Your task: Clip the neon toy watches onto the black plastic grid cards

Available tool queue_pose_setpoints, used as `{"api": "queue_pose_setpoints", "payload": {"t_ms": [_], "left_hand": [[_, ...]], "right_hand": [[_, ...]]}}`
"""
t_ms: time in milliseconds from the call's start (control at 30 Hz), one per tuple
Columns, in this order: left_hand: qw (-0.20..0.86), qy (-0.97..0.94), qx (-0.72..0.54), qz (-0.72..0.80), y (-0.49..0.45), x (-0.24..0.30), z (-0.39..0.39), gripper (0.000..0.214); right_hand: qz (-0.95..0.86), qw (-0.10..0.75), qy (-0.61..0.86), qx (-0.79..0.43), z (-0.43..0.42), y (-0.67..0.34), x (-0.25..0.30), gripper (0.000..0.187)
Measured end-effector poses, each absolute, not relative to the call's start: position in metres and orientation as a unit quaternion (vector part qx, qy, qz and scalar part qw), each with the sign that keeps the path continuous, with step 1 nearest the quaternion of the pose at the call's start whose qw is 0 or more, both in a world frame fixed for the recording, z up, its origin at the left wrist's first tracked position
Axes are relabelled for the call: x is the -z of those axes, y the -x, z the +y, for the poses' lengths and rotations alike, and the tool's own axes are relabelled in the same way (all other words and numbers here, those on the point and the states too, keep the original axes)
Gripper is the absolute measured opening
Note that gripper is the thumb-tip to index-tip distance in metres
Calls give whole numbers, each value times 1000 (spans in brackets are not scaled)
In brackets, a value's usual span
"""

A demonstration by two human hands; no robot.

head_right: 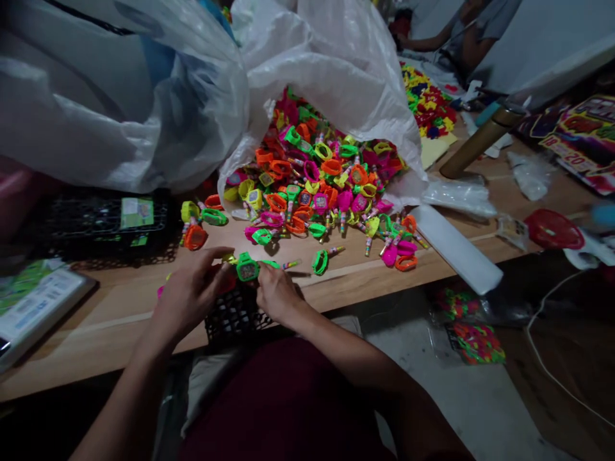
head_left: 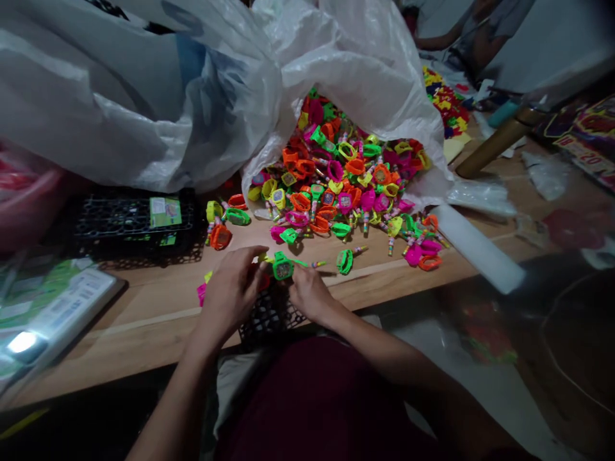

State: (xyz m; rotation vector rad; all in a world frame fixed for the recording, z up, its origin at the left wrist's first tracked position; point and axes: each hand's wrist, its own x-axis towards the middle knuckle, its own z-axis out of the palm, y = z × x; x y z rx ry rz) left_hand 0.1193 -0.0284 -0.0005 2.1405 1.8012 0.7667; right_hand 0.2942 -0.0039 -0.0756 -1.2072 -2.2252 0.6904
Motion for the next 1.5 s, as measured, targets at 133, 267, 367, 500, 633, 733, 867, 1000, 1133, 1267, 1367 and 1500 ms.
{"api": "queue_pose_setpoints", "payload": {"t_ms": [133, 267, 367, 500, 633, 733, 867, 1000, 1133, 1267, 1367, 1500], "left_hand": [[119, -734, -264, 615, -120, 2, -28, 42], [109, -752, -237, 606, -119, -2, -24, 43], [72, -761, -189, 616, -124, -7, -21, 43], [77, -754, -166, 631, -129, -8, -16, 41], [101, -772, -190, 598, -126, -2, -15, 48], [111, -778, -199, 585, -122, 1, -15, 49], [124, -777, -191, 587, -115, 0, -17, 53], [153, -770, -184, 592, -106, -4, -20, 56], [157, -754, -190, 609, -103, -7, -21, 70], [130, -756, -191, 613, -105, -7, -22, 70], [129, -764, -191, 602, -107, -6, -22, 60], [140, -762, -196, 601, -108, -6, -22, 53]], "right_hand": [[-829, 208, 473, -215, -4, -293, 74, 48], [-835, 166, 488, -194, -1, -287, 69, 44], [-840, 173, 464, -222, 3, -291, 61, 41], [-829, 221, 418, -298, 4, -319, 37, 23], [-830, 281, 438, -202, 11, -352, 20, 29], [-862, 167, 462, -127, 21, -368, 28, 22], [-867, 176, 443, -144, 30, -383, 42, 25], [-863, 243, 426, -123, 36, -396, 37, 40], [-861, 116, 493, -43, 43, -392, 31, 26], [-838, 66, 541, -34, 40, -380, 24, 18], [-831, 92, 548, -31, 26, -377, 17, 19], [-826, 41, 558, -74, 4, -379, 24, 18]]}}
